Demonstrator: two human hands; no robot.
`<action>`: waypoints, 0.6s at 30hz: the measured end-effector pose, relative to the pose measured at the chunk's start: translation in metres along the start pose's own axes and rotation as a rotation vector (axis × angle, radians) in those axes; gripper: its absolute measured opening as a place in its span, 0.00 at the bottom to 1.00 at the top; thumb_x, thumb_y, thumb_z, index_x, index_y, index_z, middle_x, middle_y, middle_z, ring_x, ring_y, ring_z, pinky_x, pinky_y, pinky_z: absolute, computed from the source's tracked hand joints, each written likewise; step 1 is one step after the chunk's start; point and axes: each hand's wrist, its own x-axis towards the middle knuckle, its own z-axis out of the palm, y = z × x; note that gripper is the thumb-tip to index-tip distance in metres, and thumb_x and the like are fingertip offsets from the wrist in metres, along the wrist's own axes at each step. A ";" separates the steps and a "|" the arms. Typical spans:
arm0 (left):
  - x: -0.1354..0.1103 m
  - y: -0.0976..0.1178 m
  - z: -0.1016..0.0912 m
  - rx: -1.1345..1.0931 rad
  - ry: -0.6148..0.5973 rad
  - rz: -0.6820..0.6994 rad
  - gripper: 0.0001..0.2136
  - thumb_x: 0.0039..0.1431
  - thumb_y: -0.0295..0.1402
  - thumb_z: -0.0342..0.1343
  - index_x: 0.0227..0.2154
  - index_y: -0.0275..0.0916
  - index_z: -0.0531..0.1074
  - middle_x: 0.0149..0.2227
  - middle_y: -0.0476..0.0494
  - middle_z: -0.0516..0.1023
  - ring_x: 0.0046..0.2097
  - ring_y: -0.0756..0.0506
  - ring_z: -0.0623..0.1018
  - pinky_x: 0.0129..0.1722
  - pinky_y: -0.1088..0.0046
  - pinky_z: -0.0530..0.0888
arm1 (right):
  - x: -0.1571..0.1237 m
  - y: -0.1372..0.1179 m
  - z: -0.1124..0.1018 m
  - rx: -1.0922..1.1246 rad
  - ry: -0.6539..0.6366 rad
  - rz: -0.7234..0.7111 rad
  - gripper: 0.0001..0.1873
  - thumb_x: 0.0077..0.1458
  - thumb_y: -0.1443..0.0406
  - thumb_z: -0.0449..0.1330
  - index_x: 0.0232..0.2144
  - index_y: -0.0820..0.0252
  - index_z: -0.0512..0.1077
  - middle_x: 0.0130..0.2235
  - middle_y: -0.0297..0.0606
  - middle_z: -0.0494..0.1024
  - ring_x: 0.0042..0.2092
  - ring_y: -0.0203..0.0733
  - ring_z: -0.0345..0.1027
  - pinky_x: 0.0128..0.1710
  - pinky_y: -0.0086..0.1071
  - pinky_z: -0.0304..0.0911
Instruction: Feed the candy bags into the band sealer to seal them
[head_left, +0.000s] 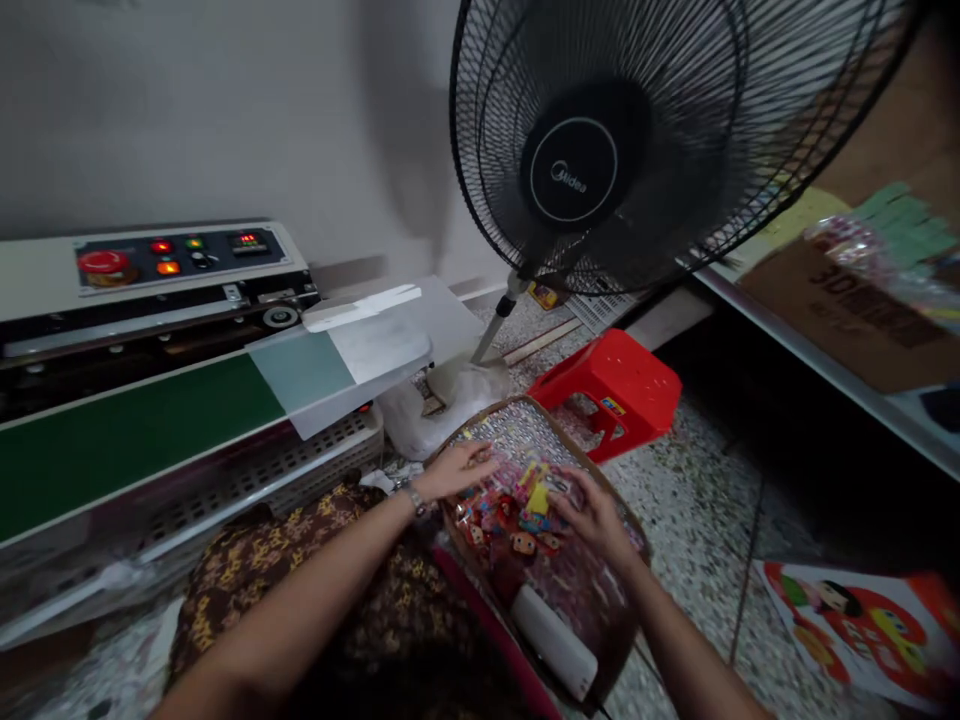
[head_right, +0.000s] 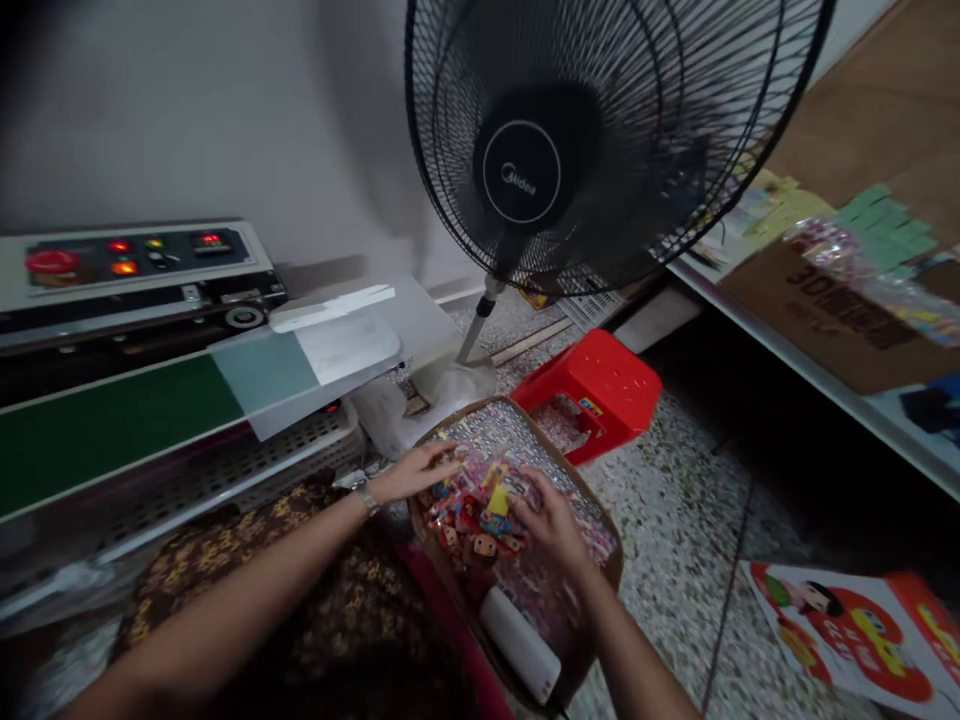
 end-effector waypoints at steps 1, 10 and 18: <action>-0.004 0.016 -0.012 -0.056 -0.029 0.035 0.25 0.43 0.40 0.61 0.48 0.44 0.70 0.46 0.42 0.74 0.46 0.41 0.73 0.46 0.65 0.67 | 0.014 -0.018 -0.005 0.019 -0.070 -0.055 0.21 0.49 0.58 0.58 0.45 0.60 0.66 0.37 0.37 0.73 0.34 0.39 0.67 0.35 0.30 0.62; -0.088 0.067 -0.079 -0.735 0.227 0.012 0.22 0.39 0.31 0.66 0.41 0.35 0.71 0.38 0.40 0.78 0.38 0.43 0.76 0.42 0.66 0.71 | 0.122 -0.206 0.065 0.262 -0.515 -0.590 0.24 0.45 0.61 0.61 0.47 0.59 0.66 0.37 0.34 0.73 0.36 0.37 0.66 0.36 0.28 0.62; -0.157 0.079 -0.163 -0.782 0.699 0.079 0.20 0.38 0.28 0.66 0.39 0.35 0.72 0.39 0.39 0.78 0.39 0.41 0.77 0.42 0.65 0.72 | 0.127 -0.243 0.159 0.725 -0.333 -0.418 0.19 0.49 0.57 0.58 0.41 0.60 0.65 0.33 0.37 0.71 0.33 0.36 0.65 0.31 0.27 0.63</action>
